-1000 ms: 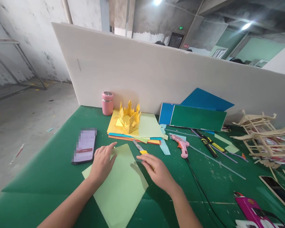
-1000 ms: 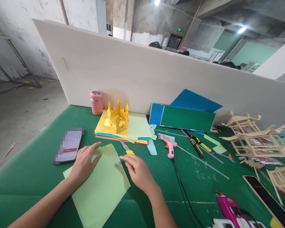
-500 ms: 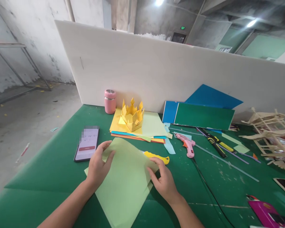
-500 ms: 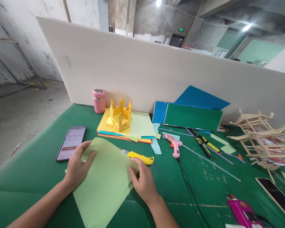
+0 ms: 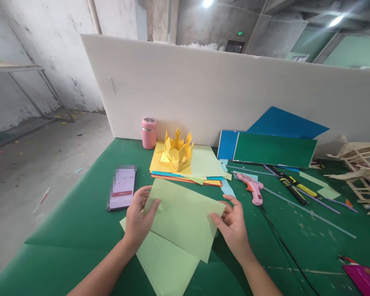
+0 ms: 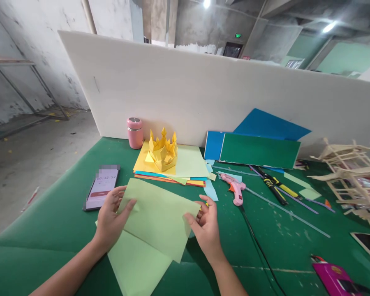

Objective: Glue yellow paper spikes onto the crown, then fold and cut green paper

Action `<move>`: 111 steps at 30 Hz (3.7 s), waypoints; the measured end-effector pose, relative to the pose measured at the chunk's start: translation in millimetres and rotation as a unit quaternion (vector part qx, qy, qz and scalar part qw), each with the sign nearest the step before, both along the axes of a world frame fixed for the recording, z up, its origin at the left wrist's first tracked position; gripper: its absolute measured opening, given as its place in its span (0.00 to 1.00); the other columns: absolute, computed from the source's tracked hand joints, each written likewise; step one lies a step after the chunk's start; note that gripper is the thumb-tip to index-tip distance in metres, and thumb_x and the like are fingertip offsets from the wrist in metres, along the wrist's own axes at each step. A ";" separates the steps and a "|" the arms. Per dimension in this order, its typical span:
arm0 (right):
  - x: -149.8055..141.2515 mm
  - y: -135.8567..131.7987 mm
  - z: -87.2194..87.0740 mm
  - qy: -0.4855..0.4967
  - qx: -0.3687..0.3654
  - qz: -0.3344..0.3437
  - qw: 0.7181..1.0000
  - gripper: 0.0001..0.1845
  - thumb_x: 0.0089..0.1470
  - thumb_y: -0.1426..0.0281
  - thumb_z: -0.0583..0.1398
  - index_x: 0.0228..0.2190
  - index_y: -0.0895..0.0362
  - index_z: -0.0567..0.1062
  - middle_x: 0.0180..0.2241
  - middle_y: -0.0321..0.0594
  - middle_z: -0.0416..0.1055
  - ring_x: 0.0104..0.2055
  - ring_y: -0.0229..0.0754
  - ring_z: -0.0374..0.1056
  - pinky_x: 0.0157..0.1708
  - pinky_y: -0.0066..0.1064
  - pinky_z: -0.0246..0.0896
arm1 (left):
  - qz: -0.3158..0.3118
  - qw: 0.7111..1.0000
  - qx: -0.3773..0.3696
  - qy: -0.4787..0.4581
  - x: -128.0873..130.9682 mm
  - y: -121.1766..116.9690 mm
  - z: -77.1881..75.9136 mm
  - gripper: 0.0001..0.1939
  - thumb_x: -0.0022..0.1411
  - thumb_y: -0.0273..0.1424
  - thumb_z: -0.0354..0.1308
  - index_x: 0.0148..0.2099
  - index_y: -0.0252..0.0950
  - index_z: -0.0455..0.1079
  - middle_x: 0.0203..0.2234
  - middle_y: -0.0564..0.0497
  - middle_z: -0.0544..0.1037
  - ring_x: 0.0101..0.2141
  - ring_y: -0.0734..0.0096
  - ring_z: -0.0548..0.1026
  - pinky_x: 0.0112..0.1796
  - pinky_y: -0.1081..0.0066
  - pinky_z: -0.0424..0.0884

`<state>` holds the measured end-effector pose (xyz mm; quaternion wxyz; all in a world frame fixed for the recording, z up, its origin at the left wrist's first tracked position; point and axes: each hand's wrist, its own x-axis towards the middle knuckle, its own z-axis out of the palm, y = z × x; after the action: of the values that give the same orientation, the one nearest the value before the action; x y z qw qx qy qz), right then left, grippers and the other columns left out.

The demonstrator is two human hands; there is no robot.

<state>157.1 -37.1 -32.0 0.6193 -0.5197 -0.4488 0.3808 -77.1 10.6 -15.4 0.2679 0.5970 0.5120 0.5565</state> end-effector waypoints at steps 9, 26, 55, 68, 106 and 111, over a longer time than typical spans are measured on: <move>-0.6 -4.2 11.9 -0.009 -0.089 0.089 0.992 0.22 0.44 0.50 0.64 0.29 0.56 0.73 0.24 0.38 0.72 0.24 0.40 0.66 0.25 0.30 0.64 | -0.032 0.982 -0.104 -0.156 1.3 1.3 8.7 0.25 0.50 0.44 0.64 0.46 0.39 0.60 0.35 0.48 0.78 0.36 0.60 0.79 0.32 0.66 0.77; -8.4 -11.6 11.7 0.064 -0.085 0.210 0.972 0.22 0.47 0.49 0.62 0.29 0.56 0.77 0.23 0.38 0.72 0.24 0.40 0.65 0.28 0.31 0.61 | -0.145 0.937 -0.284 -0.143 13.9 -15.8 14.2 0.38 0.45 0.47 0.66 0.56 0.41 0.59 0.61 0.40 0.63 0.61 0.50 0.58 0.54 0.59 0.65; -37.6 11.3 27.7 0.168 -0.189 0.250 0.935 0.26 0.39 0.54 0.69 0.37 0.59 0.78 0.35 0.44 0.79 0.37 0.49 0.74 0.41 0.39 0.67 | -0.211 0.875 -0.315 -0.302 23.6 -23.5 14.5 0.29 0.46 0.40 0.70 0.47 0.39 0.62 0.39 0.46 0.81 0.37 0.58 0.79 0.37 0.62 0.76; -38.7 10.5 19.6 0.171 -0.208 0.203 0.941 0.31 0.32 0.58 0.73 0.39 0.58 0.77 0.37 0.45 0.79 0.38 0.51 0.75 0.40 0.41 0.69 | -0.169 0.910 -0.333 -0.179 24.5 -23.6 22.4 0.21 0.44 0.49 0.66 0.30 0.36 0.74 0.27 0.49 0.80 0.29 0.63 0.76 0.28 0.70 0.72; -39.9 9.7 19.1 0.172 -0.206 0.160 0.950 0.26 0.36 0.56 0.71 0.36 0.59 0.78 0.32 0.43 0.79 0.33 0.51 0.75 0.37 0.41 0.70 | -0.160 0.947 -0.258 -0.105 25.4 -23.4 24.4 0.14 0.50 0.44 0.62 0.25 0.38 0.76 0.23 0.51 0.77 0.29 0.65 0.74 0.31 0.71 0.71; -38.4 10.9 17.6 0.171 -0.211 0.172 0.947 0.26 0.36 0.56 0.71 0.35 0.58 0.78 0.32 0.43 0.79 0.34 0.51 0.75 0.36 0.40 0.70 | -0.161 0.951 -0.247 -0.087 25.1 -23.3 22.8 0.13 0.50 0.42 0.62 0.25 0.38 0.76 0.27 0.50 0.78 0.30 0.64 0.75 0.31 0.71 0.71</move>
<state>118.6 -26.2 -14.4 0.4878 -0.4807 -0.3277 0.6509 -51.9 -12.7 7.4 0.5371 0.5358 0.5048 0.4118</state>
